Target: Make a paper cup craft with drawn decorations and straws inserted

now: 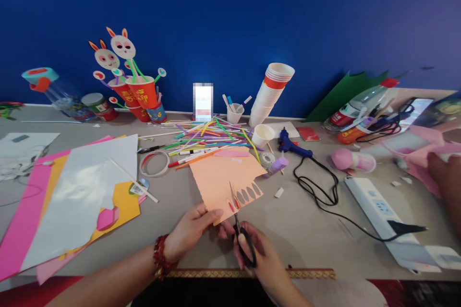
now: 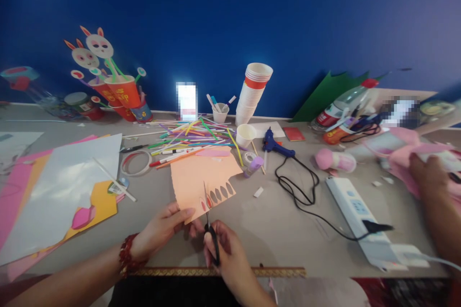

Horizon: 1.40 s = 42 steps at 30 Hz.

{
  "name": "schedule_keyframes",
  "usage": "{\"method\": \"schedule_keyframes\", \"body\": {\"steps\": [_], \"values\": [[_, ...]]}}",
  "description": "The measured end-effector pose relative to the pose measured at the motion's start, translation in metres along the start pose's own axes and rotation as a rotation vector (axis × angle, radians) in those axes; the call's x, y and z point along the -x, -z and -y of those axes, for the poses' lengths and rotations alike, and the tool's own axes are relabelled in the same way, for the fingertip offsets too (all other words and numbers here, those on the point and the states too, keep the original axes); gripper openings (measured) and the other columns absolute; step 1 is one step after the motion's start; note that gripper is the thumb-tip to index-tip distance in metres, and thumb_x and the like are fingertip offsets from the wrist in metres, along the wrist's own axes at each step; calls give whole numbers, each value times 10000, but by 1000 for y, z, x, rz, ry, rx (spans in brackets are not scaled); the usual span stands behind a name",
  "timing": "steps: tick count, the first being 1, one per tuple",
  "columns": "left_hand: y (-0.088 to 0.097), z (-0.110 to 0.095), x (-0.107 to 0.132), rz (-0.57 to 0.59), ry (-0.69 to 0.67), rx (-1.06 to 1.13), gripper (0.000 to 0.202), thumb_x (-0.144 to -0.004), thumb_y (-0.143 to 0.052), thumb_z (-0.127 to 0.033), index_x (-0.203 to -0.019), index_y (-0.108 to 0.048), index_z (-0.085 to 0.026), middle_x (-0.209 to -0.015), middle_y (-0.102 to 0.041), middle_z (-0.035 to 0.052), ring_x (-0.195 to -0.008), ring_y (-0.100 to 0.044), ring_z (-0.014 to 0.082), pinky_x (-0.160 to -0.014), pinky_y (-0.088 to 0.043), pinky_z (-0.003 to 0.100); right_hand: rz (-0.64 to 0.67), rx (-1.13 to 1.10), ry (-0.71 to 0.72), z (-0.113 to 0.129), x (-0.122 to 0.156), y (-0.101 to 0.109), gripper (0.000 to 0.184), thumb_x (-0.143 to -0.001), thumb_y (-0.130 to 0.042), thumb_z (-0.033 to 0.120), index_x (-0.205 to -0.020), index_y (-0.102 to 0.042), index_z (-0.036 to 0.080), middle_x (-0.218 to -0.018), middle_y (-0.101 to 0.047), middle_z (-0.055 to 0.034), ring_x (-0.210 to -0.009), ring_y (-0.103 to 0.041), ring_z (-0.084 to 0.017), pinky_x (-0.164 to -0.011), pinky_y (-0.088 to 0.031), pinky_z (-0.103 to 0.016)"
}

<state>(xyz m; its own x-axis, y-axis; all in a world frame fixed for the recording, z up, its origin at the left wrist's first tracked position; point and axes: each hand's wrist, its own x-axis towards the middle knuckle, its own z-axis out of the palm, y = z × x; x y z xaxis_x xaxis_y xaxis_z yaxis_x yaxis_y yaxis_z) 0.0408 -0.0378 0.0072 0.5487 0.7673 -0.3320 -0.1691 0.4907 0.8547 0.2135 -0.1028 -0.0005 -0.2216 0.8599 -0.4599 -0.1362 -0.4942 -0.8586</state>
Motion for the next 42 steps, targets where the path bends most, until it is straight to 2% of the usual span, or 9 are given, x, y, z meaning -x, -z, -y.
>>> {"method": "schedule_keyframes", "body": {"steps": [9,13,19,26,34,42], "values": [[-2,-1,1,-1,1,-6,349,-880,-581,-420,-822,-741,-116,-774,-743,85,-605,-596,133,-639,-453,247,-34,-31,13,-1,0,-4,550,-745,-605,721,-768,-449,194,-537,-439,72,-408,-330,-38,-349,-210,-154],[-2,1,1,-5,4,16,360,-877,-585,-433,-810,-740,-115,-762,-741,82,-612,-601,131,-649,-455,243,-13,-46,50,-1,-2,-7,552,-749,-600,721,-775,-464,187,-510,-430,80,-386,-288,-31,-339,-205,-155],[-4,0,0,4,16,48,351,-869,-597,-435,-808,-730,-116,-761,-744,80,-607,-596,128,-638,-454,240,-33,-80,27,1,-1,-11,561,-746,-603,722,-816,-481,179,-491,-440,90,-369,-245,-26,-334,-197,-158],[-6,-2,0,-23,39,73,367,-843,-620,-456,-786,-727,-110,-743,-741,83,-585,-584,128,-624,-450,242,-89,-71,20,3,-1,-13,553,-725,-627,717,-774,-458,193,-490,-438,91,-372,-247,-32,-331,-180,-169],[-5,-1,-2,-18,48,88,369,-855,-611,-437,-788,-740,-98,-753,-739,97,-578,-569,124,-612,-435,241,-88,-62,17,0,-6,-13,542,-729,-613,726,-757,-436,213,-461,-437,97,-330,-205,-27,-322,-163,-189],[-5,-2,-2,-26,40,108,326,-857,-617,-407,-791,-701,-98,-738,-731,89,-573,-577,118,-601,-434,235,-120,-19,-16,3,-3,-12,543,-732,-612,724,-750,-447,207,-491,-436,84,-377,-289,-41,-341,-182,-173]]}}
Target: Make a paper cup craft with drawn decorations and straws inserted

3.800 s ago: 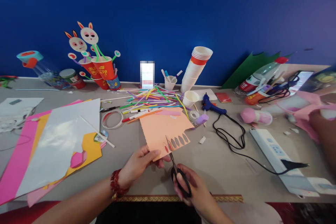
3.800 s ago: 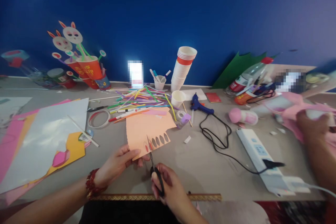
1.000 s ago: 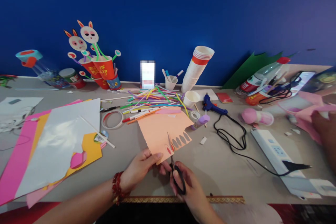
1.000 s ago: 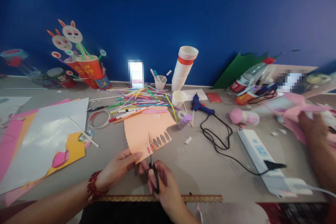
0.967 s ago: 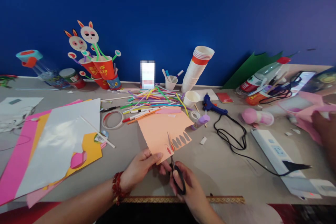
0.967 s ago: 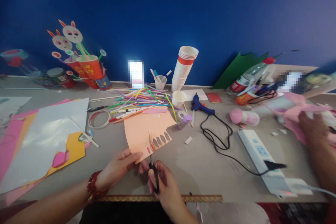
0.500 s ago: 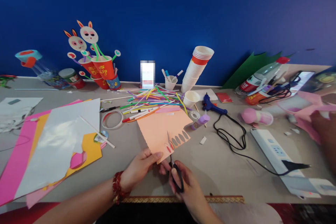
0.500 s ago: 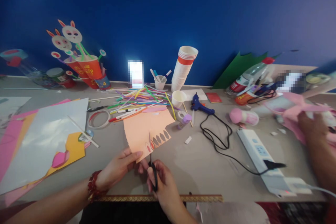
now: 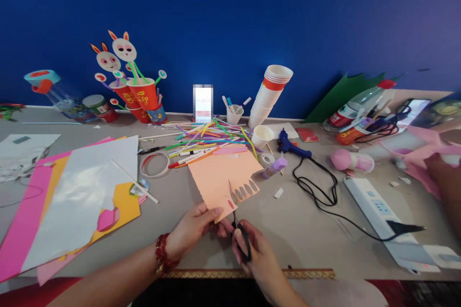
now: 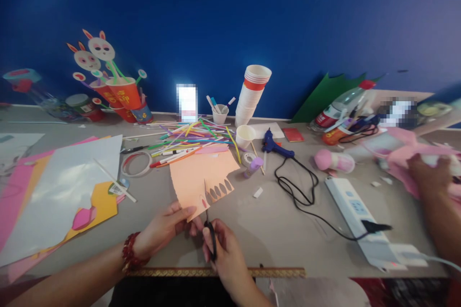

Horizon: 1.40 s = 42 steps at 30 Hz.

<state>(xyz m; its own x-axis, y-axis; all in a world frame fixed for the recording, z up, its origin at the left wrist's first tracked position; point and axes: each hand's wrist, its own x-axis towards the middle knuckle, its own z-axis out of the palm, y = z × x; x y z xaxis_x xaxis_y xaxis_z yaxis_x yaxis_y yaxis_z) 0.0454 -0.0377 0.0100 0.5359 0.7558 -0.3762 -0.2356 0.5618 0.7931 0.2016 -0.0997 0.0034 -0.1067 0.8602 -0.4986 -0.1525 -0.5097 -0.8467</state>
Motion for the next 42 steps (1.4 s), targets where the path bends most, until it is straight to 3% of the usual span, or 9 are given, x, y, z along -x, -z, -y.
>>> {"method": "schedule_keyframes", "body": {"steps": [5,9,11,21,30,42], "values": [[4,2,-1,-25,-21,5,299,-847,-622,-405,-849,-664,-109,-666,-703,59,-543,-565,121,-557,-423,235,107,89,-31,6,0,21,546,-738,-586,735,-755,-440,209,-455,-473,84,-331,-270,-35,-336,-169,-181],[8,2,-3,-70,-71,-45,293,-846,-618,-408,-797,-640,-120,-612,-677,40,-522,-543,114,-535,-412,225,193,138,-50,14,8,37,552,-705,-635,716,-701,-406,214,-484,-463,77,-370,-393,-52,-342,-157,-177],[9,2,-2,-83,-86,-62,296,-843,-619,-416,-778,-632,-128,-601,-673,35,-522,-541,114,-536,-413,223,223,140,-79,16,12,40,541,-720,-632,702,-707,-397,215,-472,-463,83,-355,-346,-38,-337,-120,-174],[4,0,1,-70,-70,-105,326,-864,-606,-432,-793,-664,-118,-713,-710,60,-583,-573,118,-605,-441,231,170,-13,-139,5,10,17,553,-726,-615,719,-836,-450,203,-506,-543,81,-326,-213,-7,-296,-158,-124],[1,-2,0,-81,-75,-56,321,-848,-625,-433,-817,-669,-116,-709,-714,59,-568,-571,118,-594,-443,239,133,-113,-64,-4,13,3,515,-791,-569,694,-831,-438,197,-524,-553,63,-311,-249,-8,-284,-212,-119],[2,-2,1,-66,-70,-44,304,-877,-600,-396,-821,-703,-116,-758,-728,75,-597,-576,117,-615,-452,231,135,-110,-31,-6,13,3,488,-833,-532,672,-841,-461,189,-522,-562,50,-309,-259,-15,-286,-222,-123]]}}
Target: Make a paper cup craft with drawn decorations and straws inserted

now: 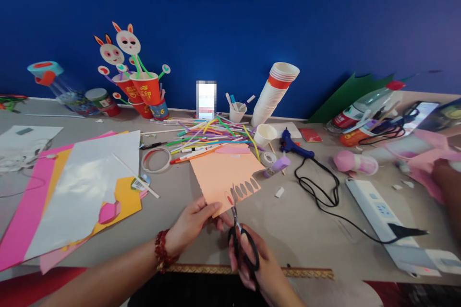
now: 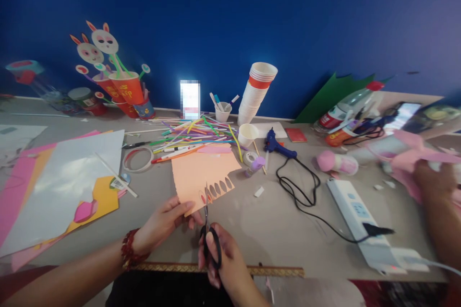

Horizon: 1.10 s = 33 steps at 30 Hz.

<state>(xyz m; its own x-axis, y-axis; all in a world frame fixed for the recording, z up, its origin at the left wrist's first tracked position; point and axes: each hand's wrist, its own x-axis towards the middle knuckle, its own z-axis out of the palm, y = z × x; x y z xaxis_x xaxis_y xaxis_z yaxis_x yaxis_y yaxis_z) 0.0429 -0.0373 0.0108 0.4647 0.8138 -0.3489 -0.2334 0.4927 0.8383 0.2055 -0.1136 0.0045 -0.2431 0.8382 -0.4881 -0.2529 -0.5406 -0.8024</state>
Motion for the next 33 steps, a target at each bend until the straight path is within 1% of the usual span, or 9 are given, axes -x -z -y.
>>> {"method": "schedule_keyframes", "body": {"steps": [5,12,16,23,29,33], "values": [[1,2,0,20,-9,-3,322,-891,-583,-397,-827,-715,-109,-773,-727,84,-615,-573,120,-630,-452,235,9,-10,-12,-1,0,0,493,-822,-549,674,-839,-449,191,-521,-560,52,-305,-264,-12,-284,-230,-119],[1,1,1,28,-2,-4,307,-900,-575,-376,-830,-710,-110,-788,-731,86,-607,-565,111,-619,-433,228,1,-24,-12,0,0,2,480,-830,-556,657,-829,-456,187,-493,-544,58,-308,-243,-11,-275,-216,-108],[-1,0,1,31,0,27,287,-889,-589,-376,-871,-701,-112,-781,-731,84,-595,-566,113,-608,-429,230,-2,-27,-14,0,-1,4,482,-841,-543,655,-837,-475,178,-487,-543,55,-307,-247,-10,-270,-216,-103],[2,2,-1,36,15,33,301,-890,-585,-377,-848,-708,-106,-770,-723,87,-591,-559,112,-605,-424,231,-5,-37,-2,-1,1,3,483,-844,-537,658,-824,-478,179,-487,-538,55,-302,-252,-7,-265,-212,-98],[2,2,-1,34,15,17,315,-890,-581,-374,-802,-710,-101,-768,-722,92,-588,-556,110,-597,-418,228,-28,2,-15,-2,-1,3,518,-813,-544,694,-813,-487,179,-471,-531,62,-281,-254,-4,-262,-210,-103],[2,2,0,29,14,23,303,-883,-591,-380,-827,-699,-102,-759,-728,90,-578,-562,112,-592,-422,229,-30,22,-27,2,-1,6,519,-805,-556,693,-803,-491,178,-460,-523,71,-273,-234,4,-262,-194,-100]]}}
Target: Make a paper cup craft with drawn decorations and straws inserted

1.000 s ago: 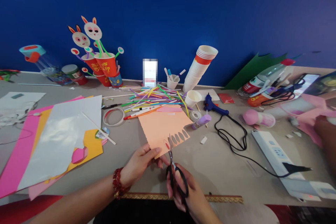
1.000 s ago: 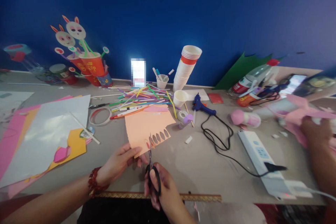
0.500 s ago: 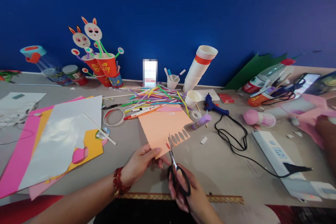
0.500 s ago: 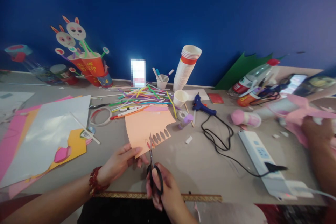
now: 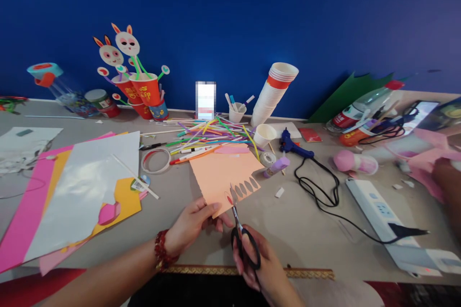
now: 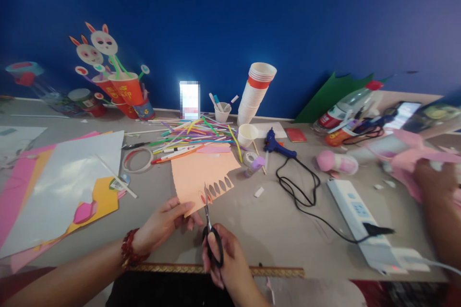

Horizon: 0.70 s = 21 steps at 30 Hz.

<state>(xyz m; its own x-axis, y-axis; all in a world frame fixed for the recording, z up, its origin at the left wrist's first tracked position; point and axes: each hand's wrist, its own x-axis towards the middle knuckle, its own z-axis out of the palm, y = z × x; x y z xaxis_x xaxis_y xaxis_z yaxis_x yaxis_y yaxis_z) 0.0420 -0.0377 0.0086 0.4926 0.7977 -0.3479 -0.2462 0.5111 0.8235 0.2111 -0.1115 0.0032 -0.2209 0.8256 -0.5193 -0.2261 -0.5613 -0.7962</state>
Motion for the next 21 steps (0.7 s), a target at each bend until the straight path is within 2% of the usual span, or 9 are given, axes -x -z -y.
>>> {"method": "schedule_keyframes", "body": {"steps": [4,10,15,21], "values": [[1,0,0,1,1,11,288,-877,-598,-381,-857,-682,-106,-751,-733,90,-571,-568,116,-575,-421,227,18,40,-57,6,1,5,581,-726,-587,753,-786,-480,184,-435,-514,75,-266,-230,3,-257,-170,-108],[1,1,0,5,-3,11,291,-877,-597,-381,-873,-682,-103,-757,-737,92,-563,-570,114,-574,-423,228,-21,115,-97,10,0,10,637,-651,-594,809,-763,-445,200,-421,-492,84,-284,-245,-2,-270,-165,-117],[2,0,0,-9,5,0,289,-871,-603,-382,-879,-680,-104,-746,-736,90,-557,-571,115,-573,-421,230,21,173,-77,10,-5,18,625,-665,-577,809,-768,-437,209,-430,-483,91,-286,-254,-13,-267,-176,-128],[3,-1,-1,9,0,6,292,-879,-593,-383,-908,-671,-103,-738,-732,86,-568,-575,121,-588,-430,239,85,237,-91,24,-5,24,590,-686,-612,761,-720,-426,202,-422,-467,97,-291,-243,-3,-278,-185,-121]]}}
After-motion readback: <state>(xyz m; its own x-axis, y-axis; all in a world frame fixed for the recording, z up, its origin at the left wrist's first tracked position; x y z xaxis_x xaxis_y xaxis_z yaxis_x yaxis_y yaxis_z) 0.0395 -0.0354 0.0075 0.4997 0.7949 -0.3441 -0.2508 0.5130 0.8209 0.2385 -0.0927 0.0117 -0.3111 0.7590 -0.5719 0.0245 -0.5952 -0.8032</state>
